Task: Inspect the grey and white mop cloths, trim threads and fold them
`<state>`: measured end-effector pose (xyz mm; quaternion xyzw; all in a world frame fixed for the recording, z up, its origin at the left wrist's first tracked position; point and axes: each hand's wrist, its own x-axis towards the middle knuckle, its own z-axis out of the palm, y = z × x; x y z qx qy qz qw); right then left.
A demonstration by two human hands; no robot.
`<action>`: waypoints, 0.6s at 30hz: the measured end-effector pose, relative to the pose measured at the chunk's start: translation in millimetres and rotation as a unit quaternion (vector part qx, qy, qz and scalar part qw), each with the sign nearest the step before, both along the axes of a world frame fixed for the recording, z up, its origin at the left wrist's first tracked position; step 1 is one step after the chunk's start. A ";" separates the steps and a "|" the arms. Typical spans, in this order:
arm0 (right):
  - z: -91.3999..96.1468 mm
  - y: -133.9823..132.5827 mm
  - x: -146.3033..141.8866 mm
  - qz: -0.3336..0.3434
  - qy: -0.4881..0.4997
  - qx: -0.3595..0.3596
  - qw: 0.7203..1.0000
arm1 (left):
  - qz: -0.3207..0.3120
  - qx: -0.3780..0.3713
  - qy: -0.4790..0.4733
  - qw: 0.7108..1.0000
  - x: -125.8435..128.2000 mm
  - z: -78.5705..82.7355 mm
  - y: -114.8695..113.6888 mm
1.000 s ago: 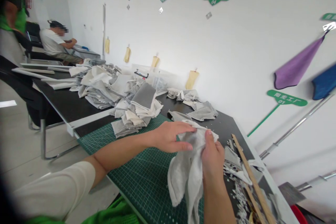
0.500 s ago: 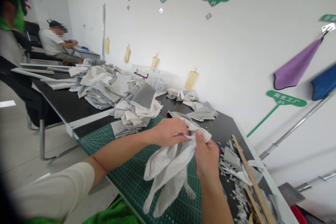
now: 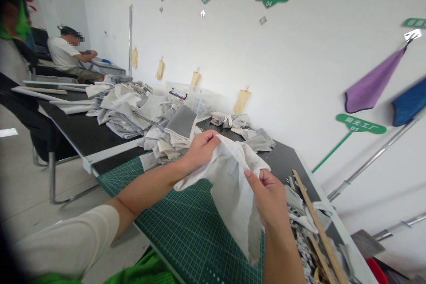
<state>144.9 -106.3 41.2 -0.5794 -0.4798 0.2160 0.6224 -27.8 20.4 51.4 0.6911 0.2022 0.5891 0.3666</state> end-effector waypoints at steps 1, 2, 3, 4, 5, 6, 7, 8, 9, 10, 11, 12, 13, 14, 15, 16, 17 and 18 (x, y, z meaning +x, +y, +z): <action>-0.8 0.8 0.2 0.002 0.010 0.008 1.000 | 0.003 0.009 -0.010 1.000 -1.5 1.0 -1.2; -1.3 1.8 0.2 0.003 0.026 0.020 0.999 | 0.006 0.018 -0.019 1.000 -3.1 2.3 -2.5; -1.5 2.9 0.2 0.004 0.048 0.034 0.998 | 0.009 0.026 -0.027 0.999 -4.9 3.8 -3.5; -1.5 4.2 0.6 0.002 0.074 0.051 0.996 | 0.016 0.032 -0.037 0.999 -6.8 5.5 -4.0; -1.3 5.5 1.5 -0.005 0.101 0.070 0.992 | 0.027 0.033 -0.052 0.998 -9.0 7.5 -3.9; -0.8 6.8 2.9 -0.020 0.125 0.089 0.988 | 0.040 0.031 -0.071 0.996 -11.4 9.7 -3.2; 0.0 8.0 4.9 -0.042 0.143 0.107 0.983 | 0.054 0.027 -0.090 0.994 -14.2 12.1 -1.9; 1.1 9.1 7.3 -0.068 0.158 0.126 0.977 | 0.068 0.019 -0.111 0.991 -17.4 14.7 0.0; 2.6 10.0 9.7 -0.094 0.171 0.145 0.970 | 0.082 0.008 -0.136 0.987 -21.0 17.3 2.5; 4.6 10.4 12.1 -0.118 0.185 0.165 0.962 | 0.097 -0.004 -0.163 0.982 -25.0 20.0 5.6; 7.0 10.5 14.0 -0.137 0.199 0.185 0.953 | 0.111 -0.018 -0.189 0.976 -29.2 22.6 9.2; 9.8 10.1 15.5 -0.153 0.215 0.203 0.943 | 0.122 -0.031 -0.215 0.969 -33.7 25.1 13.2; 12.9 9.5 16.6 -0.170 0.230 0.221 0.933 | 0.130 -0.045 -0.237 0.962 -38.5 27.5 17.6; 16.0 8.6 17.2 -0.190 0.241 0.239 0.921 | 0.137 -0.058 -0.254 0.956 -43.3 29.6 22.3; 19.1 7.5 17.7 -0.205 0.247 0.256 0.912 | 0.144 -0.070 -0.266 0.951 -48.3 31.6 27.1; 21.8 6.5 18.2 -0.218 0.249 0.275 0.903 | 0.151 -0.083 -0.274 0.946 -53.2 33.4 31.9; 24.2 5.5 18.9 -0.229 0.250 0.295 0.893 | 0.159 -0.098 -0.282 0.941 -58.0 35.1 36.4; 26.2 4.5 19.8 -0.237 0.248 0.312 0.886 | 0.168 -0.114 -0.290 0.935 -62.4 36.6 40.5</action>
